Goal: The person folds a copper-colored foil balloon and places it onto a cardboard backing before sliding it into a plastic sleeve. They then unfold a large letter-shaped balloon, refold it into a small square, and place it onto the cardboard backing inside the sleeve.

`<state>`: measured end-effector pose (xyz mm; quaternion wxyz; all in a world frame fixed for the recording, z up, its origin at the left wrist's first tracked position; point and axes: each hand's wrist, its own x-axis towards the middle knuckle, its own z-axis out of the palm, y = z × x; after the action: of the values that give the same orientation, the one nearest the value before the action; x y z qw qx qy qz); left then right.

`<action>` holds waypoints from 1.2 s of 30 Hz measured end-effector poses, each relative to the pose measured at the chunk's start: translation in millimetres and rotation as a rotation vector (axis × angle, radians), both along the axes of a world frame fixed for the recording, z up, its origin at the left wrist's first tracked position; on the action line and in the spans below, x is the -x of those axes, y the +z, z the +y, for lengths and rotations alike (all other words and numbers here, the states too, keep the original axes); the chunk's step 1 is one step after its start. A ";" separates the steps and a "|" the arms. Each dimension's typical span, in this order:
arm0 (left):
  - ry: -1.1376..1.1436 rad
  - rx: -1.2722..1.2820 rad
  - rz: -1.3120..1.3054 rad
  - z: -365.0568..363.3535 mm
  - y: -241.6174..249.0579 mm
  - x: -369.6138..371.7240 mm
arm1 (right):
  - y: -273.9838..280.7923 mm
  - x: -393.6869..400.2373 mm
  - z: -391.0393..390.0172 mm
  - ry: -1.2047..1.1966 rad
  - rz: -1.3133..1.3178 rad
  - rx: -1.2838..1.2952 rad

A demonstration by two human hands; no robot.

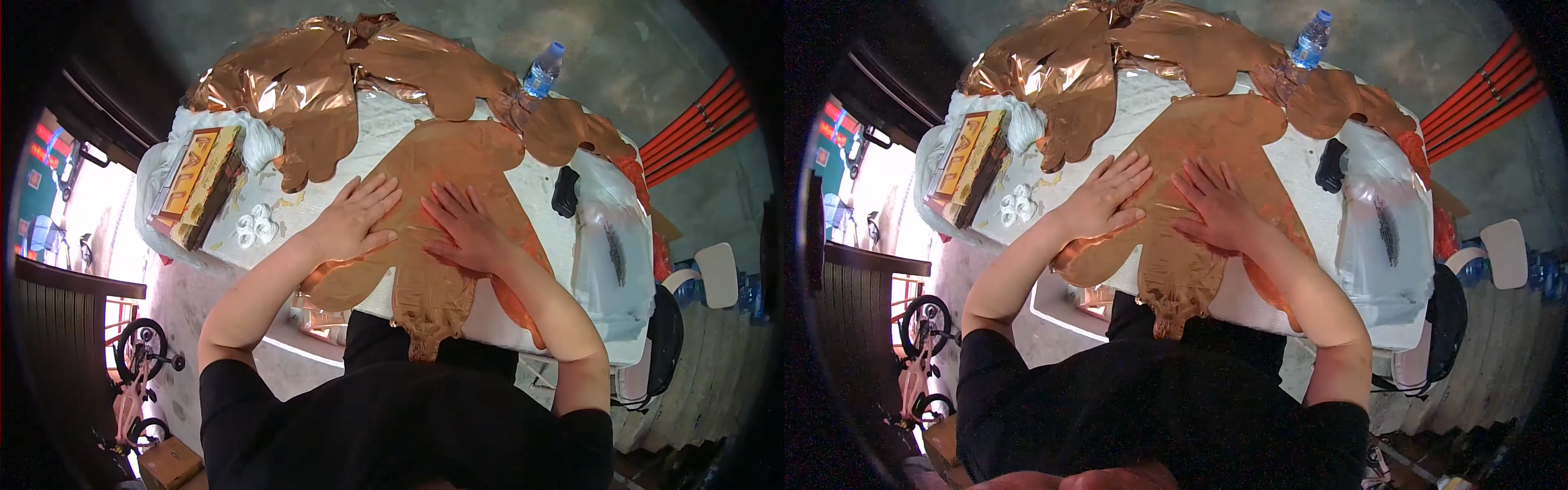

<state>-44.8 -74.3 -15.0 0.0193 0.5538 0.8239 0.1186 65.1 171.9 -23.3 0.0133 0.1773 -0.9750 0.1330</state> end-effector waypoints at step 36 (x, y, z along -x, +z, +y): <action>-0.024 -0.187 -0.035 65.7 -4.7 26.7 | 27.4 56.0 126.8 -0.615 0.373 -0.221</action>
<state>-71.6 -8.6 -19.7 -0.0166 0.5610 0.8019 0.2048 9.1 298.7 4.1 0.2107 -0.1023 -0.9720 -0.0177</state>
